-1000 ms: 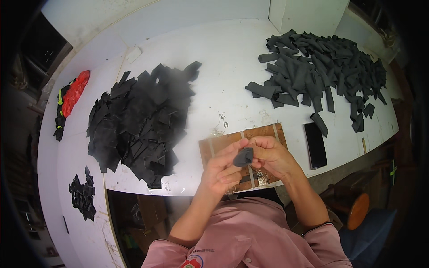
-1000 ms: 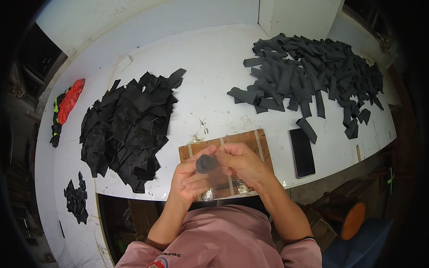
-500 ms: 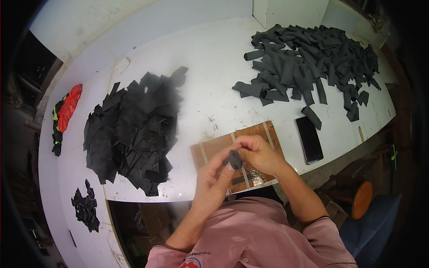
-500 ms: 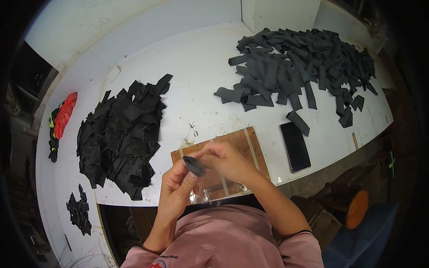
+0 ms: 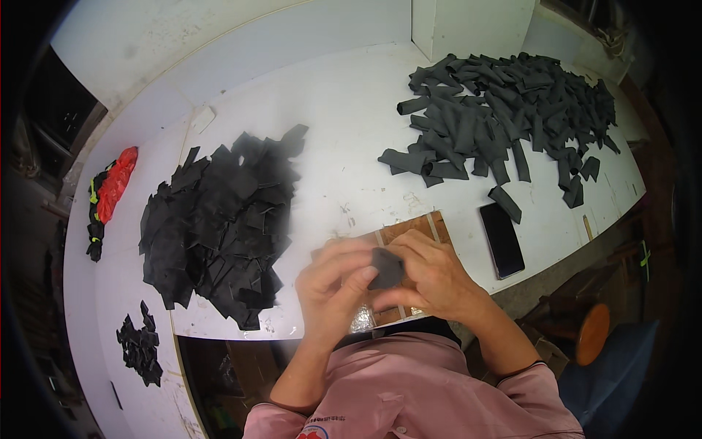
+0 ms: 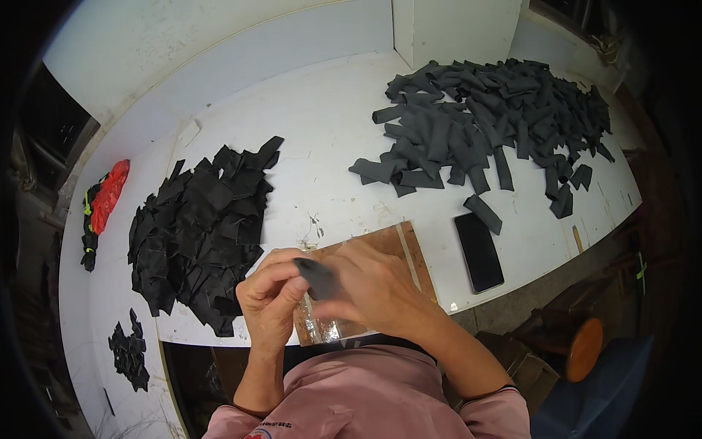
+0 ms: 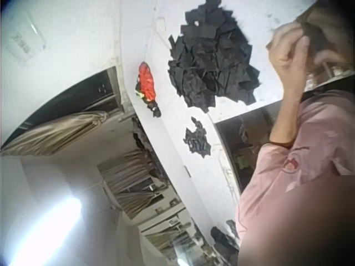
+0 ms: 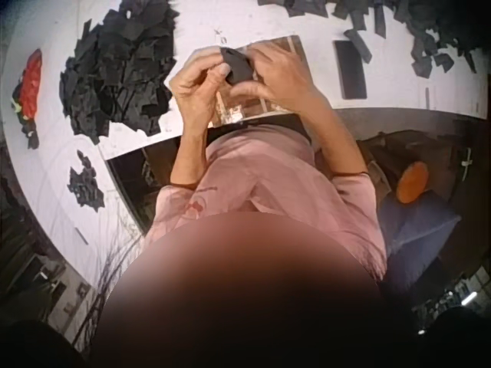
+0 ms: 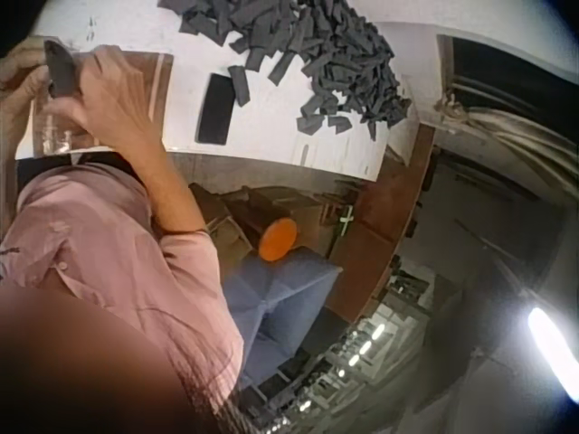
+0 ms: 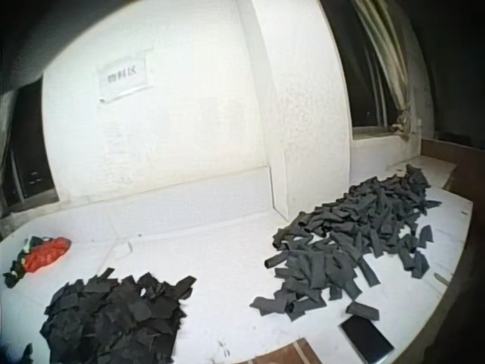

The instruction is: Folding and preparing small black fabric pieces for a manufacturing task.

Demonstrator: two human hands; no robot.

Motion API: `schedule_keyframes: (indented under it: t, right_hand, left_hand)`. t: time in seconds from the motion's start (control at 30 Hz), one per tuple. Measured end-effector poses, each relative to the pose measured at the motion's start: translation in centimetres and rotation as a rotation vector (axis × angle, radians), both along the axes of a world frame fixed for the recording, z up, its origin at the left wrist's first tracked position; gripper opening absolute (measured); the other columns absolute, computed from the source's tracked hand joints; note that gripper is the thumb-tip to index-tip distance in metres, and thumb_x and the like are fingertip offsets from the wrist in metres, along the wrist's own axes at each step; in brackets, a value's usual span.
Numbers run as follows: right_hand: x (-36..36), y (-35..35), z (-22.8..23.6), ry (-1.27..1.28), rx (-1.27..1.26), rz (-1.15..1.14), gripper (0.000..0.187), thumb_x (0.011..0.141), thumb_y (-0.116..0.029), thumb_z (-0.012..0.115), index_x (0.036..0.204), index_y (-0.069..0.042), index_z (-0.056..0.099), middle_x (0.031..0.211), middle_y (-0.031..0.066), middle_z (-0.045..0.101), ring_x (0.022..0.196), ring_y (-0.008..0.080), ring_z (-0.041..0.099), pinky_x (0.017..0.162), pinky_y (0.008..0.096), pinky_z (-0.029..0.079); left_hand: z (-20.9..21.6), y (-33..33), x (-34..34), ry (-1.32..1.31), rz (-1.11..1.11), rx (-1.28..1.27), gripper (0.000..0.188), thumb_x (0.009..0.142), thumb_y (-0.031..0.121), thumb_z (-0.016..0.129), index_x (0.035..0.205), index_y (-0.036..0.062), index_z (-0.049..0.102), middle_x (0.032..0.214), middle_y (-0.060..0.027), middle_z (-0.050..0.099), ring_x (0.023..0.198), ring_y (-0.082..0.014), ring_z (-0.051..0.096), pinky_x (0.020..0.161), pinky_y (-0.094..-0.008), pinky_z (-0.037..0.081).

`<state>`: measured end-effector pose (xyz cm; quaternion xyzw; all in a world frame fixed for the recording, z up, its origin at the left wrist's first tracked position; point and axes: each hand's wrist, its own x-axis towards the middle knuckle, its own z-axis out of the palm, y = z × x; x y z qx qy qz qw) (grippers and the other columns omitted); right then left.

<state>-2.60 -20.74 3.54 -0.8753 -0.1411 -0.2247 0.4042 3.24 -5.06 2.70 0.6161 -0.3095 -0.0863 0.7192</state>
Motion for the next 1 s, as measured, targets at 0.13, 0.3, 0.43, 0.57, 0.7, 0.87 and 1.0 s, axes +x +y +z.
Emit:
schedule_keyframes:
  t: [0.13, 0.3, 0.43, 0.57, 0.7, 0.87, 1.0]
  right_hand:
    - [0.1, 0.1, 1.4, 0.087, -0.269, -0.017, 0.031, 0.077, -0.029, 0.058, 0.070, 0.001, 0.052, 0.072, 0.0106, 0.052, 0.066, 0.0286, 0.052, 0.055, 0.0359, 0.043]
    - [0.2, 0.4, -2.7, 0.148, -0.199, -0.043, 0.025, 0.077, -0.022, 0.059, 0.069, 0.000, 0.051, 0.068, 0.0106, 0.051, 0.062, 0.0277, 0.053, 0.054, 0.0365, 0.042]
    - [0.4, 0.2, -1.9, -0.003, -0.108, -0.012, 0.010, 0.071, -0.013, 0.057, 0.069, -0.004, 0.054, 0.063, 0.0102, 0.052, 0.062, 0.0267, 0.054, 0.050, 0.0370, 0.042]
    - [-0.2, 0.1, -4.4, 0.004, 0.036, -0.075, 0.005, 0.069, -0.008, 0.056, 0.070, -0.003, 0.055, 0.062, 0.0103, 0.051, 0.060, 0.0272, 0.053, 0.049, 0.0371, 0.042]
    - [0.1, 0.2, -5.0, 0.024, -0.072, -0.042, 0.006, 0.066, -0.006, 0.056, 0.070, -0.002, 0.053, 0.064, 0.0113, 0.052, 0.060, 0.0286, 0.054, 0.050, 0.0373, 0.043]
    - [0.1, 0.6, -6.4, 0.065, -0.011, -0.026, 0.009, 0.070, -0.005, 0.054, 0.078, -0.002, 0.055, 0.068, 0.0127, 0.055, 0.065, 0.0297, 0.056, 0.053, 0.0375, 0.045]
    - [0.7, 0.0, -5.7, 0.126, -0.069, 0.008, 0.021, 0.069, -0.007, 0.056, 0.090, -0.005, 0.055, 0.071, 0.0121, 0.057, 0.067, 0.0304, 0.057, 0.056, 0.0381, 0.045]
  left_hand:
    - [-0.5, 0.2, -0.7, 0.354, 0.098, -0.283, 0.016, 0.077, 0.009, 0.063, 0.086, -0.0036, 0.058, 0.089, -0.0149, 0.059, 0.086, -0.0212, 0.055, 0.080, -0.0330, 0.042]
    - [-3.5, 0.0, -0.9, 0.390, 0.084, -0.247, 0.018, 0.077, 0.006, 0.061, 0.091, -0.0035, 0.057, 0.092, -0.0156, 0.059, 0.084, -0.0199, 0.056, 0.076, -0.0309, 0.043]
    - [-0.2, -0.9, -0.4, 0.388, -0.122, -0.213, 0.020, 0.075, 0.003, 0.061, 0.095, -0.0010, 0.058, 0.096, -0.0084, 0.058, 0.080, -0.0094, 0.052, 0.063, -0.0181, 0.043]
    - [1.5, -1.6, 1.1, -0.097, -0.246, 0.204, 0.017, 0.070, 0.001, 0.063, 0.085, -0.0026, 0.059, 0.084, -0.0097, 0.058, 0.073, -0.0154, 0.054, 0.062, -0.0235, 0.043]
    - [1.4, -1.3, 1.4, -0.101, -0.214, 0.377, 0.012, 0.067, 0.001, 0.062, 0.077, -0.0034, 0.061, 0.083, -0.0102, 0.061, 0.076, -0.0181, 0.054, 0.069, -0.0282, 0.043]
    - [0.3, -1.3, 1.5, -0.187, -0.166, 0.333, 0.011, 0.070, 0.002, 0.062, 0.080, -0.0019, 0.061, 0.080, -0.0100, 0.060, 0.076, -0.0198, 0.056, 0.068, -0.0272, 0.043]
    - [1.0, -1.6, -0.1, 0.103, -0.097, 0.001, 0.014, 0.077, 0.004, 0.060, 0.091, 0.0013, 0.061, 0.086, -0.0078, 0.060, 0.075, -0.0196, 0.056, 0.068, -0.0257, 0.044]
